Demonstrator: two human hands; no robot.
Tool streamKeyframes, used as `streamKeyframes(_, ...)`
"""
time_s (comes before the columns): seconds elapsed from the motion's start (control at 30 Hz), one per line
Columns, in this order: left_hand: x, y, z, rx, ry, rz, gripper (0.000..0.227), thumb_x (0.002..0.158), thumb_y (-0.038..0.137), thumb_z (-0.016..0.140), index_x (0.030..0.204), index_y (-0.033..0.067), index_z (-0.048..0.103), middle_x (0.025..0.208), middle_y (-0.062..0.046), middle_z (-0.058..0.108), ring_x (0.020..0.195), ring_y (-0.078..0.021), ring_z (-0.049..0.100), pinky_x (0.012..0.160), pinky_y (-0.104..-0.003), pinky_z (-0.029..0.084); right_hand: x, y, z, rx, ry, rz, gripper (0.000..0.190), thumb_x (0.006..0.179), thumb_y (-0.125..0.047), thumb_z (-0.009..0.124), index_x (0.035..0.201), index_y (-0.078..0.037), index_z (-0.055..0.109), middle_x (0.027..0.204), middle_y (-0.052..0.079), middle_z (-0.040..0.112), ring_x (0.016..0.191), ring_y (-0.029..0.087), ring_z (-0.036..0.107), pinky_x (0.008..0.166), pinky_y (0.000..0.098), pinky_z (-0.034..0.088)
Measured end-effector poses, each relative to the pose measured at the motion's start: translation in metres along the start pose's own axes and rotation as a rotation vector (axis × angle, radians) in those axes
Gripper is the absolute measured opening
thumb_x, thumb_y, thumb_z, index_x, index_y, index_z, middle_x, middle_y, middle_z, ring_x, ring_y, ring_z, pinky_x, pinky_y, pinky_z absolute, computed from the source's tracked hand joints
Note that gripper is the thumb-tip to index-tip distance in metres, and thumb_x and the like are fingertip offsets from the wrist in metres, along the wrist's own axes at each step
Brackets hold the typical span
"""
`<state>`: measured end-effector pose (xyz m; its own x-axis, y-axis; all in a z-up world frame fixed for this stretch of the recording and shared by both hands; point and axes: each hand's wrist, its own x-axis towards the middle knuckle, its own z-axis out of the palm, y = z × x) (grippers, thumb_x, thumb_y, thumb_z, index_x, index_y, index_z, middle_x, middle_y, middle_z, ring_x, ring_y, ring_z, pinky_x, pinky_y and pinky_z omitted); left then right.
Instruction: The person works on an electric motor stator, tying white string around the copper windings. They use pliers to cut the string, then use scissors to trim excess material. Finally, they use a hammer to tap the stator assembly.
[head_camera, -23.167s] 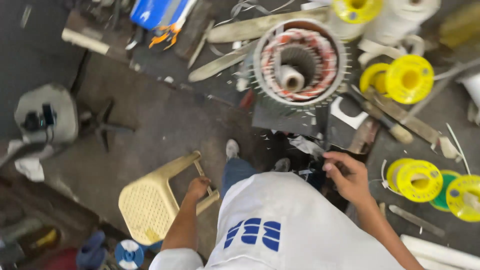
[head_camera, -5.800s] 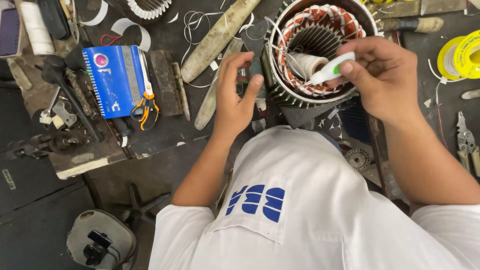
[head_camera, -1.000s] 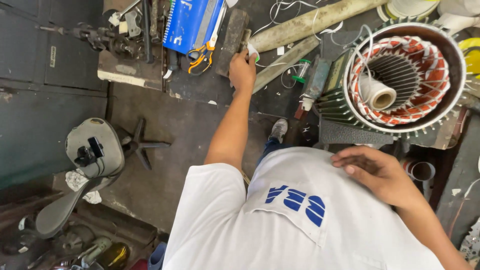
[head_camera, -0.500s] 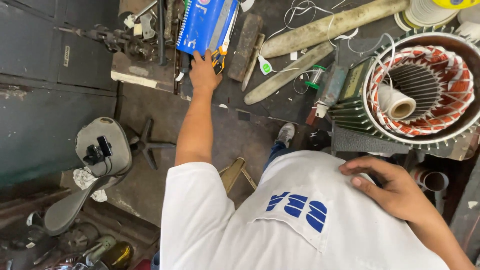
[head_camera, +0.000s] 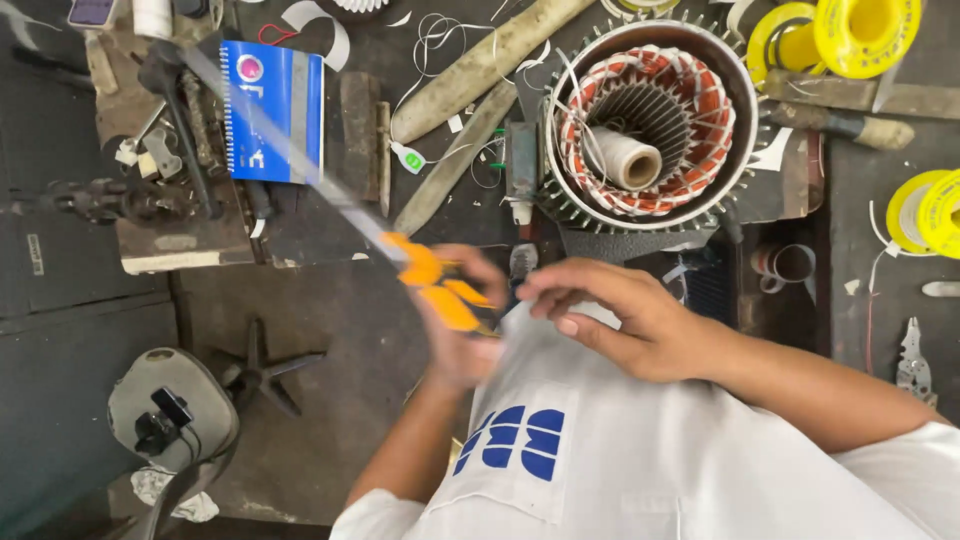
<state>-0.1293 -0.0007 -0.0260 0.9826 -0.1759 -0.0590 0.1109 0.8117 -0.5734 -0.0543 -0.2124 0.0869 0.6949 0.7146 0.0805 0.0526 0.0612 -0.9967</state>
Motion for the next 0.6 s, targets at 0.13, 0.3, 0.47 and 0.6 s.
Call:
streamKeyframes(0.13,0.026,-0.081,0.008,2.019,-0.335,0.337,0.104,0.07,0.044,0.087,0.138,0.0047,0.019,0.128,-0.013,0.036,0.114,-0.0201,0.044,0.101,-0.036,0.046,-0.021,0.013,-0.015,0.052,0.112,-0.005,0.053,0.085,-0.002,0.065,0.135,0.007,0.052,0.112,0.019,0.068,0.096,0.028,0.07,0.084,0.0434,0.061)
streamKeyframes(0.3,0.045,-0.107,0.041,2.597,-0.563,0.1,0.104,0.073,0.064,0.063,0.137,-0.0095,0.027,0.136,-0.028,0.037,0.128,-0.0444,0.051,0.102,-0.05,0.055,-0.071,0.018,-0.043,0.175,0.269,0.227,0.092,0.069,0.006,0.073,0.151,0.001,0.033,0.162,0.01,0.034,0.114,0.012,0.056,0.084,0.0243,0.055)
streamKeyframes(0.47,0.105,-0.063,0.085,2.978,-1.007,0.642,0.023,0.088,-0.009,0.068,0.103,0.006,0.06,0.112,-0.01,0.061,0.096,-0.0328,0.062,0.076,-0.043,0.057,-0.128,0.031,-0.081,0.313,0.233,0.11,0.07,0.081,0.001,0.067,0.145,0.004,0.04,0.113,0.021,0.074,0.105,0.038,0.078,0.103,0.058,0.061)
streamKeyframes(0.6,0.141,-0.031,0.112,3.172,-1.316,0.37,0.037,0.086,-0.006,0.075,0.113,0.0143,0.062,0.129,0.0,0.055,0.114,-0.0288,0.051,0.079,-0.043,0.05,-0.161,0.024,-0.091,0.114,0.465,0.446,0.07,0.063,0.018,0.071,0.131,0.007,0.057,0.123,0.017,0.068,0.087,0.037,0.079,0.083,0.0466,0.067)
